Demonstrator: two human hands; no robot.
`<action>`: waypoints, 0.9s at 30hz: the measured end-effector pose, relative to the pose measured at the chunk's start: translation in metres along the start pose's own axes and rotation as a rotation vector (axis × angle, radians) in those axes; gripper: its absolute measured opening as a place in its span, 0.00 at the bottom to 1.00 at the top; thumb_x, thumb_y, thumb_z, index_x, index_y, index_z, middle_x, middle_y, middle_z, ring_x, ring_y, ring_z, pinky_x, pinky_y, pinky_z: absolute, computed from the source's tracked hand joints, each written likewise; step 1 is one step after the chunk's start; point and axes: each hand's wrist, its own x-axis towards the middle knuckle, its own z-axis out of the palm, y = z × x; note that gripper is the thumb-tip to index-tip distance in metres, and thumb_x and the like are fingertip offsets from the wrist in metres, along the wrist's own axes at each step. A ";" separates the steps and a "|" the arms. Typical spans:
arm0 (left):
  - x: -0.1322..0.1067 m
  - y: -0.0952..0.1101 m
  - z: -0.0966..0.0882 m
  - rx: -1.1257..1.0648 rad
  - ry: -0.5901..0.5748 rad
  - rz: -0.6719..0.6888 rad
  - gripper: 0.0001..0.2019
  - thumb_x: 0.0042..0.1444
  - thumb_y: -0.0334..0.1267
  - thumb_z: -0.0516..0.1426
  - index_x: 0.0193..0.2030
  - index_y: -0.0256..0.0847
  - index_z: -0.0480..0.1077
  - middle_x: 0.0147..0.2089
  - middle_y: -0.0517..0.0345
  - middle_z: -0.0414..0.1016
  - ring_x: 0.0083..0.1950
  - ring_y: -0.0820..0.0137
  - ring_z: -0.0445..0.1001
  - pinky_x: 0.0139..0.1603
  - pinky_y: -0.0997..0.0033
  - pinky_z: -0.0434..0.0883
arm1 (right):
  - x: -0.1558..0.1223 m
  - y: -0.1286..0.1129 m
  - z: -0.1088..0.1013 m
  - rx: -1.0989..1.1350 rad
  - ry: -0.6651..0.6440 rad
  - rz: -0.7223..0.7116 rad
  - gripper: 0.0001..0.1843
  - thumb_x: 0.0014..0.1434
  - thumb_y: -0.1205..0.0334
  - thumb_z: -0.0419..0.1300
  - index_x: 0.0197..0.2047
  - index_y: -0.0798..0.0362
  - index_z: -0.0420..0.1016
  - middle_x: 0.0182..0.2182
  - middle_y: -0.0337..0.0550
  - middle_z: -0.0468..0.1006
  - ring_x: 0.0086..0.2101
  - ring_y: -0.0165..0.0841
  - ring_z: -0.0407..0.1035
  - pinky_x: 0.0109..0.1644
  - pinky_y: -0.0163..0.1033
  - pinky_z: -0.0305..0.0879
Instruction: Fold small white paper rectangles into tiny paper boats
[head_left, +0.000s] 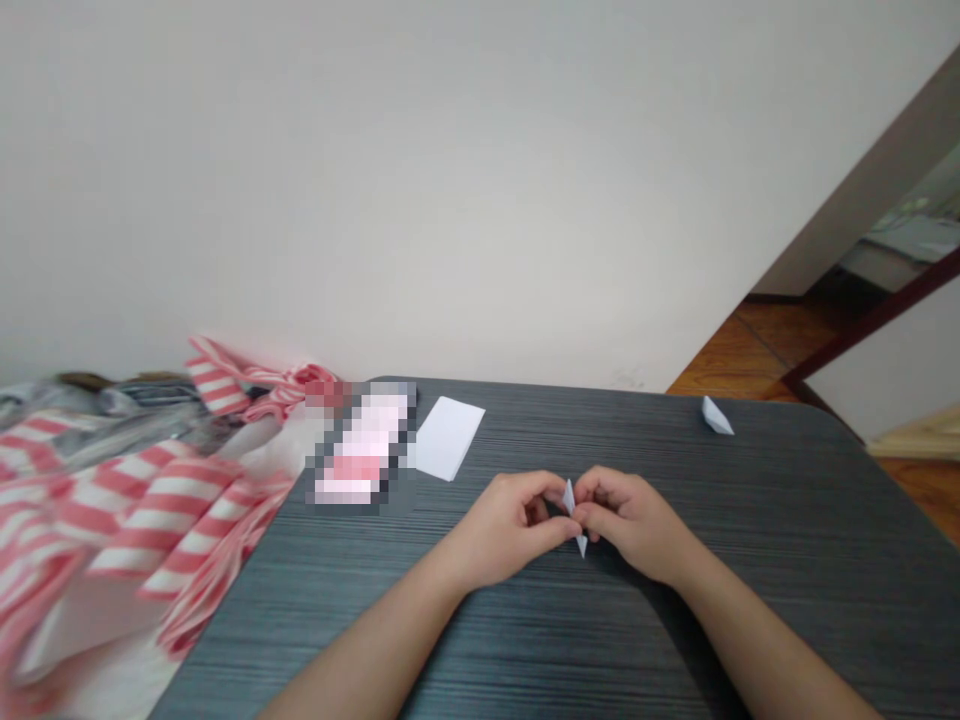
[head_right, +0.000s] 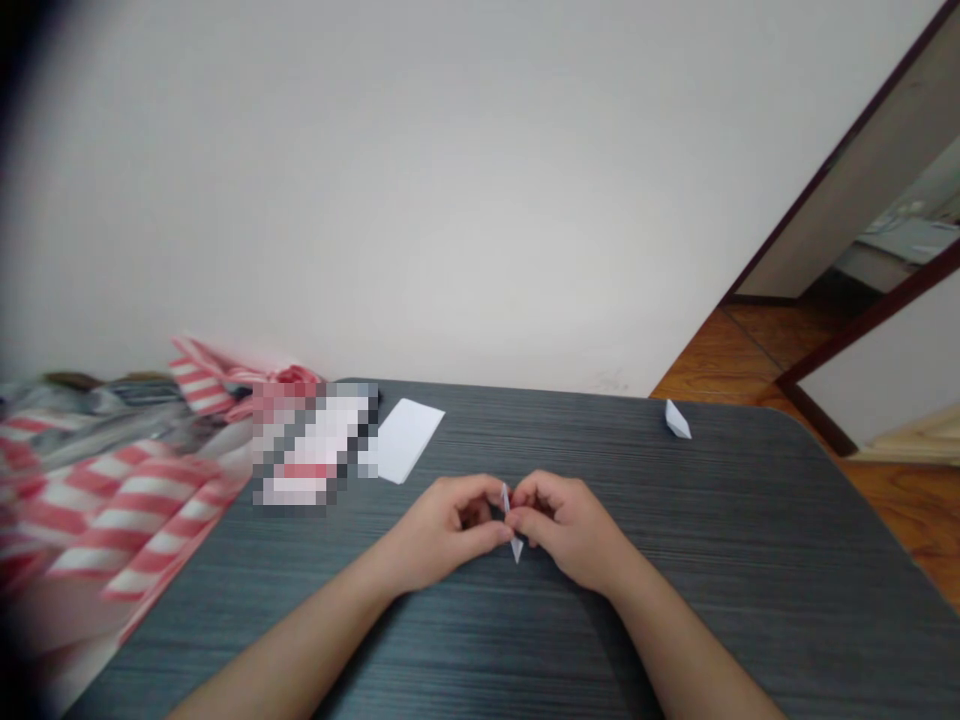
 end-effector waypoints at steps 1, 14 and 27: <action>0.000 0.000 0.000 -0.004 -0.001 0.000 0.07 0.56 0.39 0.61 0.37 0.37 0.73 0.24 0.66 0.65 0.25 0.78 0.60 0.25 0.78 0.56 | 0.000 0.001 0.000 0.010 -0.001 0.000 0.03 0.58 0.66 0.61 0.32 0.54 0.71 0.22 0.33 0.70 0.22 0.26 0.64 0.28 0.31 0.61; 0.003 -0.008 0.002 -0.155 -0.001 -0.053 0.14 0.59 0.39 0.58 0.49 0.36 0.72 0.32 0.57 0.76 0.28 0.73 0.72 0.28 0.76 0.66 | -0.005 0.006 -0.002 -0.221 0.116 -0.178 0.07 0.66 0.62 0.54 0.42 0.52 0.73 0.27 0.39 0.75 0.26 0.30 0.69 0.32 0.34 0.64; 0.003 -0.009 0.004 -0.311 0.019 -0.076 0.14 0.61 0.42 0.57 0.49 0.36 0.70 0.30 0.58 0.74 0.27 0.74 0.71 0.30 0.74 0.69 | -0.006 0.007 -0.001 -0.164 0.067 -0.163 0.12 0.65 0.64 0.54 0.50 0.51 0.74 0.29 0.41 0.77 0.26 0.29 0.69 0.31 0.33 0.65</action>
